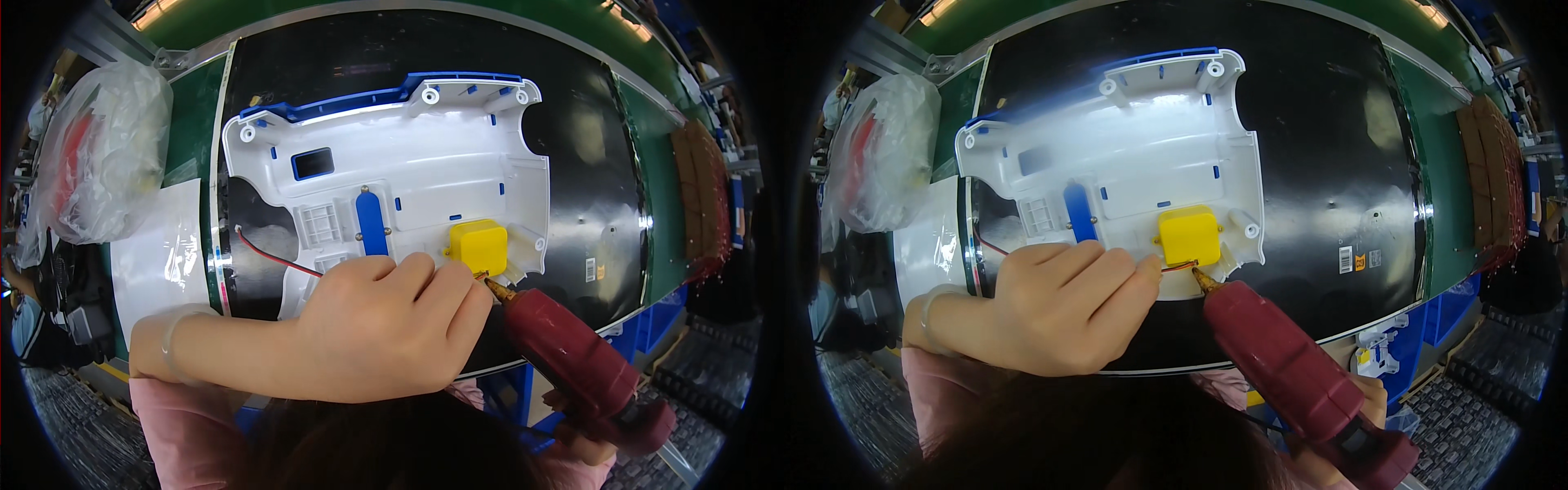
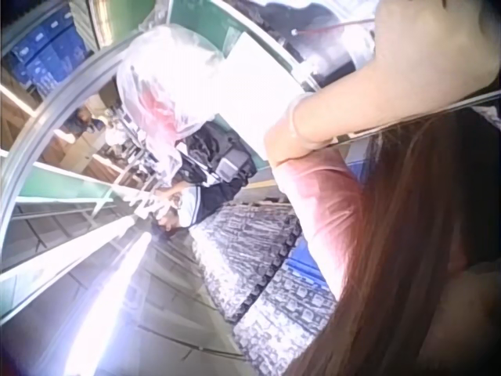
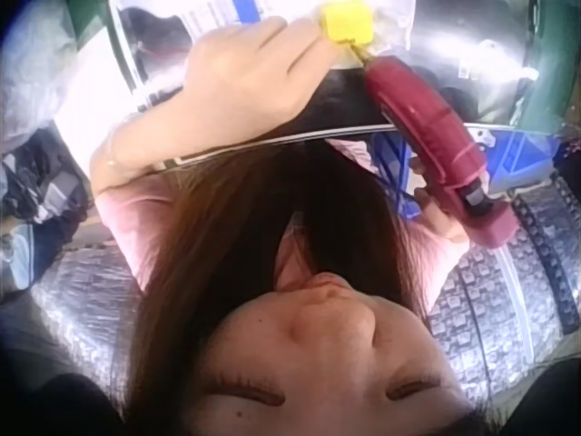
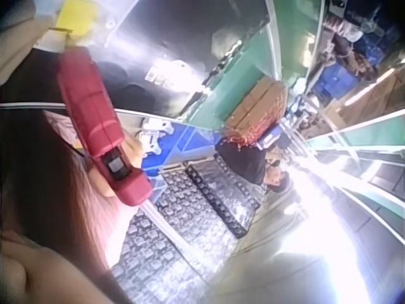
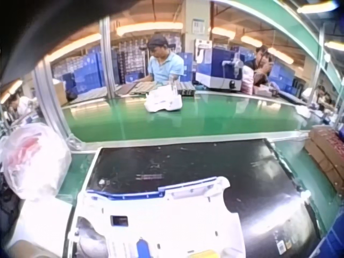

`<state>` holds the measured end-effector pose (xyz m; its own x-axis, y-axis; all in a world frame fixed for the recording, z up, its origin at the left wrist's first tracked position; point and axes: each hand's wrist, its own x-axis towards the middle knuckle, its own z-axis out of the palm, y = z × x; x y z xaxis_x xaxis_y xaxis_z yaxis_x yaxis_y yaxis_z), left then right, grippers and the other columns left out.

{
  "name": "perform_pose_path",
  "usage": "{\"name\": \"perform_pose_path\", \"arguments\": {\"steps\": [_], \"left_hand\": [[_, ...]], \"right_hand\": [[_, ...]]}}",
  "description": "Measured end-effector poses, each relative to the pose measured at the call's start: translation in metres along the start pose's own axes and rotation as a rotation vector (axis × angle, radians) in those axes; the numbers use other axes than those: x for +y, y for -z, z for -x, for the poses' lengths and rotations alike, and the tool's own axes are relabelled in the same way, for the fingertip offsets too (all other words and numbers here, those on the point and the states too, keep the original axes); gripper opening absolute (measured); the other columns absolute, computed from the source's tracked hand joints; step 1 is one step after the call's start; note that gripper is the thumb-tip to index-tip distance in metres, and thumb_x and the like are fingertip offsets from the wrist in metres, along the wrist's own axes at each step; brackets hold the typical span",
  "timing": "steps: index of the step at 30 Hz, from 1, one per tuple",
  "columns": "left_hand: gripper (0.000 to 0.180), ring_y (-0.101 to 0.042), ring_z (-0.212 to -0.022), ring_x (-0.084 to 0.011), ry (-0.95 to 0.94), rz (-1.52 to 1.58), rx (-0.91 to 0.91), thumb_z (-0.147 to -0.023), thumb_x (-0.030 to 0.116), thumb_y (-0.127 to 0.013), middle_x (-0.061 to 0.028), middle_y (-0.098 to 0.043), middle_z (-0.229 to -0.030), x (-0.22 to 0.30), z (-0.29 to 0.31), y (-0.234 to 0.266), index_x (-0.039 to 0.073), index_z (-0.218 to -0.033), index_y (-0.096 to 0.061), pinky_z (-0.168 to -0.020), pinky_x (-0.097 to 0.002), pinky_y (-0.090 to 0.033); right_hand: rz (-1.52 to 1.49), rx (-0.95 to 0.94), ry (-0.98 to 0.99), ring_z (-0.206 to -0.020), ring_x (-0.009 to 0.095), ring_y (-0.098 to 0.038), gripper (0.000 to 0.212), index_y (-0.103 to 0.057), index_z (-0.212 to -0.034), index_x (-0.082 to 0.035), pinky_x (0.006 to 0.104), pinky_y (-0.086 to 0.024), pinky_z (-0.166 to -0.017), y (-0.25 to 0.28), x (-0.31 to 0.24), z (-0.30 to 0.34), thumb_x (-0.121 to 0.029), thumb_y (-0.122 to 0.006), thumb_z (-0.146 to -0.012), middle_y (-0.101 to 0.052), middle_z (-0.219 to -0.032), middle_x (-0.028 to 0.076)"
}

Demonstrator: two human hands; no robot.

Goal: Applying hot glue to the interior components of a plastic electronic housing at an assembly station.

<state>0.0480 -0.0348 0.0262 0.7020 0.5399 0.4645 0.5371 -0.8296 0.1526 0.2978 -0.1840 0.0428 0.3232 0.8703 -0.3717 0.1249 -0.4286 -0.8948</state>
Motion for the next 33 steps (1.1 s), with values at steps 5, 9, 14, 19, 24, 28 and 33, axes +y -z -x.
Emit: {"name": "perform_pose_path", "arguments": {"steps": [5, 9, 14, 19, 24, 28, 33], "left_hand": [[0.014, -0.048, -0.045, -0.0098, -0.002, 0.002, -0.010, -0.061, 0.005, -0.060, -0.0037, -0.049, -0.059, 0.001, 0.000, 0.002, -0.001, -0.074, -0.059, -0.036, -0.0179, -0.034], [0.015, -0.048, -0.046, -0.0096, -0.015, 0.001, -0.035, -0.061, 0.005, -0.060, -0.0038, -0.049, -0.059, 0.001, 0.001, 0.003, 0.000, -0.074, -0.059, -0.036, -0.0177, -0.033], [0.016, -0.047, -0.047, -0.0095, -0.004, -0.026, -0.047, -0.059, 0.005, -0.060, -0.0034, -0.047, -0.060, 0.000, 0.004, 0.009, 0.000, -0.074, -0.059, -0.037, -0.0171, -0.032], [0.017, -0.046, -0.049, -0.0108, -0.025, -0.034, -0.050, -0.057, 0.005, -0.061, -0.0032, -0.046, -0.061, 0.003, -0.001, 0.006, 0.001, -0.074, -0.059, -0.039, -0.0177, -0.032], [0.018, -0.049, -0.054, -0.0134, -0.003, -0.047, -0.071, -0.057, 0.004, -0.061, -0.0054, -0.049, -0.065, 0.001, 0.001, 0.008, 0.001, -0.074, -0.059, -0.043, -0.0204, -0.036], [0.018, -0.051, -0.056, -0.0144, 0.006, -0.054, -0.070, -0.057, 0.004, -0.060, -0.0064, -0.051, -0.067, 0.004, 0.004, 0.006, 0.000, -0.075, -0.059, -0.045, -0.0213, -0.037], [0.017, -0.052, -0.058, -0.0156, 0.025, -0.032, -0.108, -0.059, 0.004, -0.060, -0.0073, -0.052, -0.069, 0.000, 0.004, 0.009, 0.000, -0.075, -0.059, -0.047, -0.0220, -0.039]], "right_hand": [[-0.003, -0.037, 0.000, -0.068, 0.028, -0.058, 0.065, -0.052, -0.095, 0.007, 0.0344, -0.046, -0.066, -0.012, -0.009, -0.002, -0.005, -0.051, -0.031, -0.059, -0.073, 0.018], [-0.071, 0.261, -0.086, -0.068, 0.028, -0.057, 0.069, -0.052, -0.097, 0.008, 0.0335, -0.046, -0.065, -0.033, -0.015, 0.003, -0.008, -0.051, -0.029, -0.059, -0.074, 0.017], [0.263, -0.210, 0.115, -0.073, 0.023, -0.058, 0.055, -0.054, -0.098, 0.002, 0.0311, -0.046, -0.066, -0.018, -0.043, -0.025, -0.009, -0.059, -0.044, -0.061, -0.078, 0.013], [0.339, -0.287, 0.154, -0.073, 0.022, -0.058, 0.052, -0.054, -0.098, 0.001, 0.0304, -0.046, -0.067, -0.015, -0.042, -0.024, -0.010, -0.061, -0.048, -0.061, -0.079, 0.012], [0.059, 0.195, -0.056, -0.068, 0.026, -0.057, 0.068, -0.052, -0.098, 0.007, 0.0316, -0.046, -0.065, -0.034, -0.023, 0.000, -0.009, -0.052, -0.032, -0.060, -0.075, 0.016], [0.042, 0.077, -0.075, -0.068, 0.027, -0.057, 0.070, -0.051, -0.098, 0.008, 0.0314, -0.045, -0.066, -0.017, -0.009, -0.001, -0.008, -0.051, -0.030, -0.060, -0.075, 0.017], [0.224, -0.185, 0.189, -0.070, 0.028, -0.057, 0.064, -0.052, -0.093, 0.008, 0.0327, -0.045, -0.067, -0.011, -0.012, -0.006, -0.007, -0.052, -0.031, -0.059, -0.076, 0.018]]}}
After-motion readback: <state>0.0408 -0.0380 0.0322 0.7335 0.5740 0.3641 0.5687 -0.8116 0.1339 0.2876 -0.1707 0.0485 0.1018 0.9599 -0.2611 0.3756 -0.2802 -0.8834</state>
